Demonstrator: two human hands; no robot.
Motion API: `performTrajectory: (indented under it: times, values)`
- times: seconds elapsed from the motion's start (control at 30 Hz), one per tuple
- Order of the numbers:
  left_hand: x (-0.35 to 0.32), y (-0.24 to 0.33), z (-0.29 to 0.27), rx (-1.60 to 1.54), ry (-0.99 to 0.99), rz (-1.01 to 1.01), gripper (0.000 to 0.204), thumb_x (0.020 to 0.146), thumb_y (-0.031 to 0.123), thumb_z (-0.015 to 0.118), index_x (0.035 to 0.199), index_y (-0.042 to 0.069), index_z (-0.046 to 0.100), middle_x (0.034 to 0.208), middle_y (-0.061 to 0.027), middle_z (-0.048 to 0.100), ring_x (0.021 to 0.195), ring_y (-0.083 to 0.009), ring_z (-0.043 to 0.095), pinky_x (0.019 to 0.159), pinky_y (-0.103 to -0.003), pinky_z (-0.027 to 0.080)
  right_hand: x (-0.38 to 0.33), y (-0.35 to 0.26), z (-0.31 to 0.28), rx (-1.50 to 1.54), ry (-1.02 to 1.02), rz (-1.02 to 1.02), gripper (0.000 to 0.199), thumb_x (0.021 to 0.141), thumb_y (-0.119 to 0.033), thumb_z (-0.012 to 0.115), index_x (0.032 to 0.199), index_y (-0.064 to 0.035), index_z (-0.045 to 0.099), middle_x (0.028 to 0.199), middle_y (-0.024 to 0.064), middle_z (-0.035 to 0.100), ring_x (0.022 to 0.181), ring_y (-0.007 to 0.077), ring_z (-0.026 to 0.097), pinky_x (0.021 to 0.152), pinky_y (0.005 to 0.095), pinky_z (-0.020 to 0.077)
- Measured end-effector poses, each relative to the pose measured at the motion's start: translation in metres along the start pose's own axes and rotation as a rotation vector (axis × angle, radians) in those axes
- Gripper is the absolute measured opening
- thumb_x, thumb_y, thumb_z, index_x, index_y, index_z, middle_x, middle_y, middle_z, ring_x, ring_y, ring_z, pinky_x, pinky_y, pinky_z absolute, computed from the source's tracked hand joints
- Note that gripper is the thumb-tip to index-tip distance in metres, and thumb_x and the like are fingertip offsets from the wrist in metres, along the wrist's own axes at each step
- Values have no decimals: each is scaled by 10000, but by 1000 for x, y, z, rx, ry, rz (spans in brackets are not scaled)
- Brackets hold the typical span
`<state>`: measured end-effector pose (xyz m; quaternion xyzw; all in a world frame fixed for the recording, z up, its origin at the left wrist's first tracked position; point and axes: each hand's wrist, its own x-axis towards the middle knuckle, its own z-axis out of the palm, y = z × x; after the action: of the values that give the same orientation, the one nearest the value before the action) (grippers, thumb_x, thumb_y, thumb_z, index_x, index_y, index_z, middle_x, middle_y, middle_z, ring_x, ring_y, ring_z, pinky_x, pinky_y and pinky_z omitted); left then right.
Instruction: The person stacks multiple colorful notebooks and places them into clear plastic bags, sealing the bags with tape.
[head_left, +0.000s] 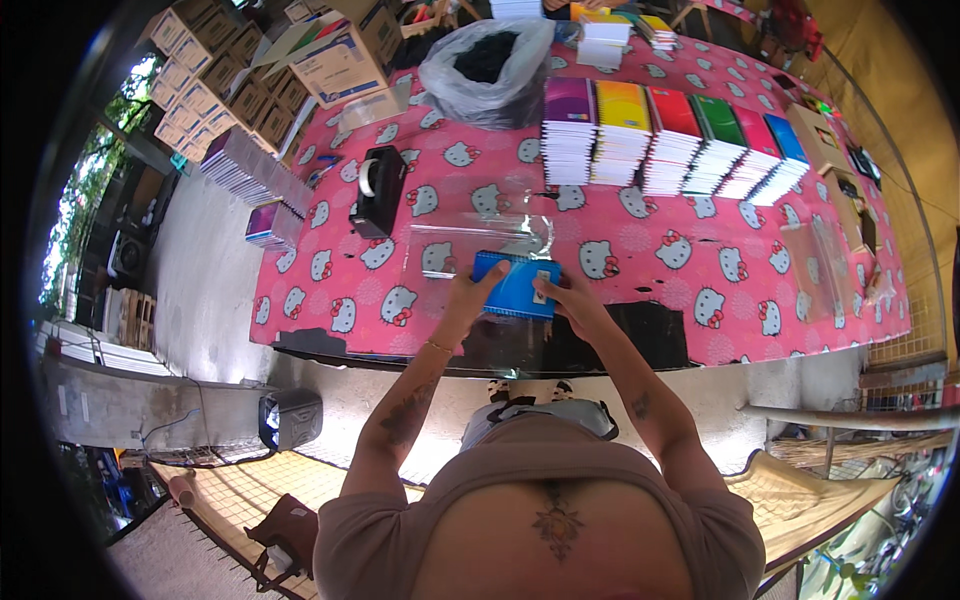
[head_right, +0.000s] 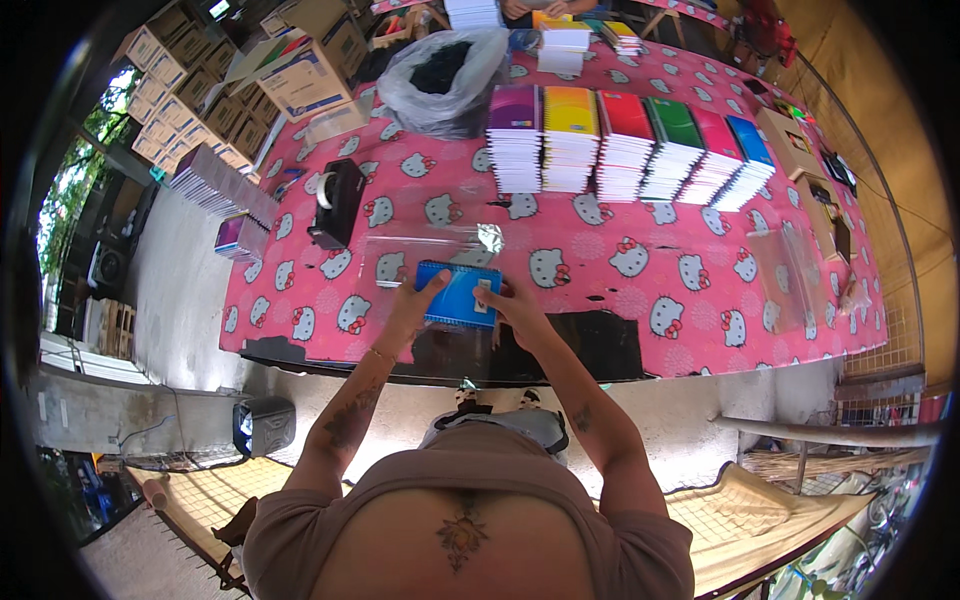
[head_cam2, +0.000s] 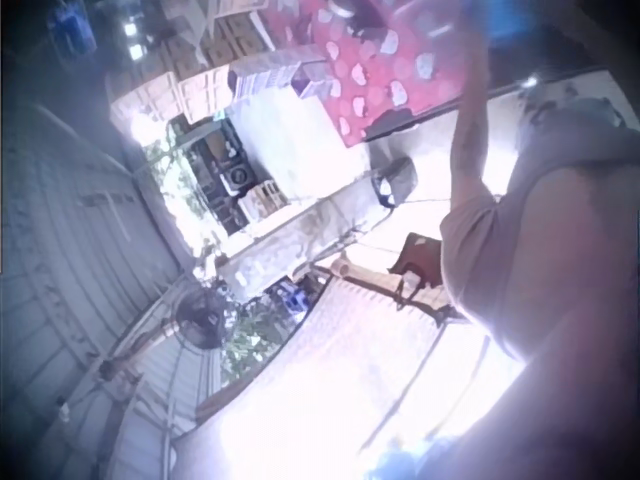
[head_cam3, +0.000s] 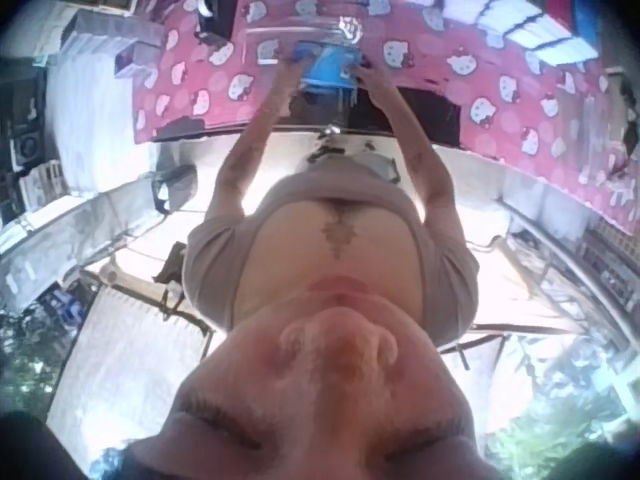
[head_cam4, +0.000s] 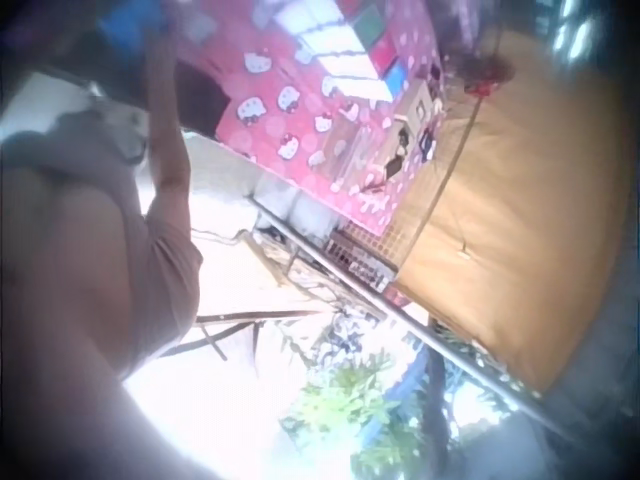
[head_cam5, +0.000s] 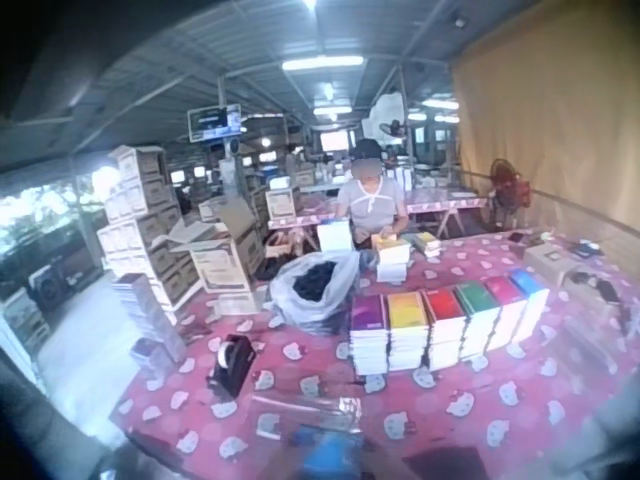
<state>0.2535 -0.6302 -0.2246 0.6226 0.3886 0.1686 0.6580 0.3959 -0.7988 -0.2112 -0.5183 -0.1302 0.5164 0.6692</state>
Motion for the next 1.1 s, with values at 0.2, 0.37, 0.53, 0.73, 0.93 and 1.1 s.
performTrajectory:
  times: [0.2,0.37,0.53,0.73,0.93,1.1]
  values:
    - [26,11,-55,683,163,44,735,831,693,640,915,-35,699,830,-221,714,791,-368,713,747,-446,554,73,27,34,-462,184,-10,746,810,-399,826,1332,59,552,962,91,671,821,168,672,726,320,548]
    - [29,8,-56,889,211,132,783,848,744,560,857,-28,691,842,-256,701,838,-431,695,768,-498,533,73,33,30,-859,345,-110,770,851,-530,740,1315,61,572,877,100,689,739,149,671,642,279,539]
    - [40,-6,-75,709,149,139,766,884,716,534,911,-36,681,835,-243,703,837,-419,696,796,-495,525,61,37,34,-582,321,67,610,933,-496,656,1337,-42,599,975,23,679,854,114,635,700,270,522]
    - [39,-12,-83,499,95,159,679,914,620,580,1107,-22,685,945,-206,718,872,-347,699,810,-406,526,35,32,51,-338,379,67,524,938,-423,657,1283,-30,617,1076,75,670,980,126,611,852,280,480]
    - [28,-16,-79,508,93,172,605,949,573,552,1088,-3,674,931,-185,707,867,-323,693,795,-397,517,17,40,68,-239,358,-36,506,950,-345,659,1313,3,596,1043,47,664,885,88,558,750,252,443]
    - [28,-17,-79,524,131,134,591,953,584,504,1061,29,674,941,-205,732,931,-414,689,856,-480,506,24,54,48,-245,373,-47,548,936,-347,681,1316,37,588,966,29,644,822,78,526,672,251,414]
